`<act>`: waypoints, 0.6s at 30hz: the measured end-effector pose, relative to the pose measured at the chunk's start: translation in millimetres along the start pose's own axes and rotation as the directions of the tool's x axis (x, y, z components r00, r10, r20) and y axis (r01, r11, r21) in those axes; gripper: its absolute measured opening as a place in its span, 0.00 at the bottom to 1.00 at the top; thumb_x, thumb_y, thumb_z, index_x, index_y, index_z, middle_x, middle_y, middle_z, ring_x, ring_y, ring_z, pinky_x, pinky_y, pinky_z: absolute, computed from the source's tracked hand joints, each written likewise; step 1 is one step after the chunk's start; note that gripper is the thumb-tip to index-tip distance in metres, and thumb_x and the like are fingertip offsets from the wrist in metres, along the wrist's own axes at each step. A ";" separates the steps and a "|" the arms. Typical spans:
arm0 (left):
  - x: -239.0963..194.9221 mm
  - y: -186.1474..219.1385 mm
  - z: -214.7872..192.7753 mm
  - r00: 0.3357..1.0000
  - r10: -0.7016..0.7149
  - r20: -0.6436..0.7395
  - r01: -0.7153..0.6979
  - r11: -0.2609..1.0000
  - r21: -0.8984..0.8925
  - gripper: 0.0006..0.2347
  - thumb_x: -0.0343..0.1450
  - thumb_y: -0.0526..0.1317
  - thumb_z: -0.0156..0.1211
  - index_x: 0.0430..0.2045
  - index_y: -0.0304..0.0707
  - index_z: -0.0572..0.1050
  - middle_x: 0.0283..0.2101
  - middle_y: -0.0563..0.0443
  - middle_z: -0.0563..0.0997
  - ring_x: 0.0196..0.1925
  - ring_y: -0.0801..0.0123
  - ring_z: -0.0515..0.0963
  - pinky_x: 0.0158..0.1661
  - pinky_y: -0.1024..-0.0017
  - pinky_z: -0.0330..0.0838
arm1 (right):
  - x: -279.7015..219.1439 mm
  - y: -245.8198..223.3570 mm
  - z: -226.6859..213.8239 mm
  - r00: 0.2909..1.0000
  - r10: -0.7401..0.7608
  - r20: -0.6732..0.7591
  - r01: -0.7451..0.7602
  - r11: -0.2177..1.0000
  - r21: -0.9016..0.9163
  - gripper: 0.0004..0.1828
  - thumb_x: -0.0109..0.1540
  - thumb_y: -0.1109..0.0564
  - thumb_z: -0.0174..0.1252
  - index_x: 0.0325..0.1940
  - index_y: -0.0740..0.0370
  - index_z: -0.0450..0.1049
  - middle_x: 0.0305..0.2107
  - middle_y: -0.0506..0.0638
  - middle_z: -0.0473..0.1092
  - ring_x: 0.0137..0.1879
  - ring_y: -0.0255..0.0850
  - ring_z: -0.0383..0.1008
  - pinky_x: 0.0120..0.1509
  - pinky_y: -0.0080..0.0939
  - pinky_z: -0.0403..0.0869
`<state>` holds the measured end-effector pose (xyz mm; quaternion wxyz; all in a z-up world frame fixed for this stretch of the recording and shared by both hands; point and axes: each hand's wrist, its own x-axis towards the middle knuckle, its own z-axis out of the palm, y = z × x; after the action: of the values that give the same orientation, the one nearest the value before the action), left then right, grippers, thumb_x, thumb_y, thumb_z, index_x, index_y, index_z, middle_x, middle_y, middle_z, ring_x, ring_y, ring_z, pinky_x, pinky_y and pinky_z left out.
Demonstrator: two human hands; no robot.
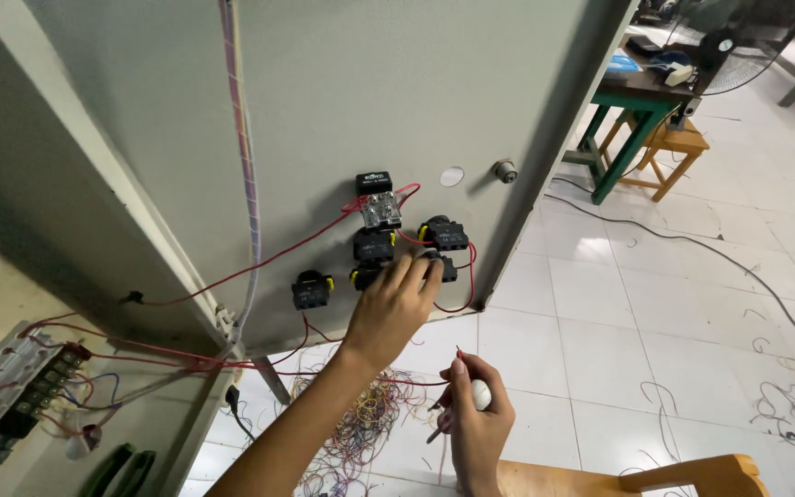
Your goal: The person uses a screwdriver to tighten screws on black electrical relays mounted inside a gray metal cabinet. They connect and secure red, yellow, and blue wires to the terminals of the relays and other components within the electrical panel.
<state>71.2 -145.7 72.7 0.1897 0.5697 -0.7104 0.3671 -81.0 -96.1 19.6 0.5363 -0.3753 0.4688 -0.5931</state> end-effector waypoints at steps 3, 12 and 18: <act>12.7 -5.0 8.6 0.993 0.038 -0.113 -0.026 0.994 0.105 0.14 0.69 0.32 0.62 0.49 0.39 0.76 0.42 0.53 0.79 0.47 0.65 0.78 0.36 0.74 0.75 | 7.4 2.6 0.2 0.998 -0.058 -0.028 0.056 0.995 -0.082 0.11 0.63 0.57 0.61 0.45 0.67 0.79 0.26 0.59 0.77 0.20 0.38 0.67 0.16 0.34 0.64; 4.1 -3.2 14.4 0.959 0.161 -0.233 -0.199 0.968 -0.150 0.06 0.68 0.26 0.63 0.36 0.33 0.78 0.34 0.51 0.77 0.35 0.65 0.77 0.34 0.71 0.76 | 10.2 -2.2 2.9 0.995 -0.077 -0.064 0.070 0.992 -0.103 0.10 0.64 0.56 0.59 0.43 0.66 0.78 0.25 0.56 0.76 0.23 0.37 0.69 0.17 0.32 0.63; -23.4 6.8 -27.6 0.949 0.202 -0.244 -0.264 0.929 -0.259 0.04 0.71 0.30 0.67 0.37 0.37 0.81 0.31 0.55 0.81 0.30 0.68 0.80 0.33 0.71 0.79 | -8.4 3.1 -5.5 0.948 -0.291 -0.129 0.264 0.945 -0.192 0.06 0.65 0.59 0.59 0.40 0.64 0.80 0.22 0.50 0.73 0.22 0.33 0.66 0.22 0.31 0.66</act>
<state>67.2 -109.2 72.7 0.3004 0.4044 -0.7949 0.3382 -84.1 -86.8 15.6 0.3745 -0.4352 0.5012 -0.6475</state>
